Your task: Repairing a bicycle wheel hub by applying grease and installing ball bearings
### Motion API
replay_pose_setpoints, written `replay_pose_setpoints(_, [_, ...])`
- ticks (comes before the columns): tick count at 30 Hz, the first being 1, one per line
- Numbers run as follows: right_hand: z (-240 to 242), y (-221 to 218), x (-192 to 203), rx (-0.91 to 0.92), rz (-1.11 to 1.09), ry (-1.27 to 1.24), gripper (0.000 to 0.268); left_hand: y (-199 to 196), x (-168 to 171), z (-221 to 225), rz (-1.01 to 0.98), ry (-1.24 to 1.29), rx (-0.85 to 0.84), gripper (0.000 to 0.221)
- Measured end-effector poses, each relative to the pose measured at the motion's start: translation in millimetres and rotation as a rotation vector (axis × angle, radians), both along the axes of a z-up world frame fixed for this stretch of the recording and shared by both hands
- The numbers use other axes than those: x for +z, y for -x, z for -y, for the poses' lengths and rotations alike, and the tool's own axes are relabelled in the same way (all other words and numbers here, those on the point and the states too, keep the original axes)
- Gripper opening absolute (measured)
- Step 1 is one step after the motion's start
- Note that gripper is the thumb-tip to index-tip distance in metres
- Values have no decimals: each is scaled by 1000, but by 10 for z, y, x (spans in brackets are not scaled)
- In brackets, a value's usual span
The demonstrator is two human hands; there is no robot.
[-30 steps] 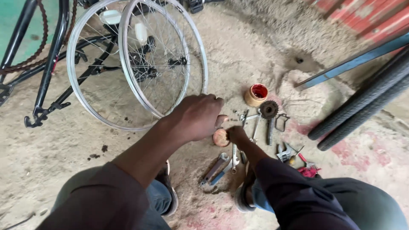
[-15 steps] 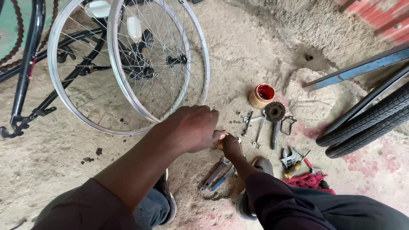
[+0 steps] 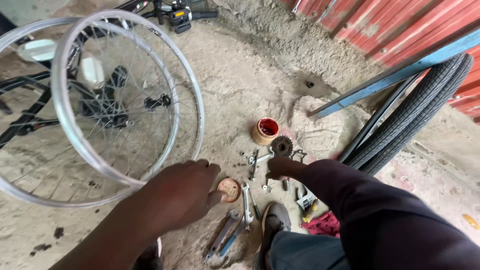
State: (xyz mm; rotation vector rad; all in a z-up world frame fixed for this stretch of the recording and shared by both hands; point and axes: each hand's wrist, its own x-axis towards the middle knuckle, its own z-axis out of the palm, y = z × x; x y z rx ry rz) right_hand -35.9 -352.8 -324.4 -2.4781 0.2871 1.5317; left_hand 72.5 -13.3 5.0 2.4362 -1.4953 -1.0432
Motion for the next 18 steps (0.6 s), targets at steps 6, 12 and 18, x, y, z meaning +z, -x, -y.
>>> replay_pose_setpoints(6, [696, 266, -641, -749, 397, 278, 64, 123, -379, 195, -80, -68, -115, 47])
replay_pose_setpoints(12, [777, 257, -1290, -1138, 763, 305, 60, 238, -1144, 189, -258, -359, -338, 43])
replay_pose_setpoints(18, [907, 833, -1617, -1512, 1206, 206, 23, 191, -1873, -97, -211, -407, -377, 48])
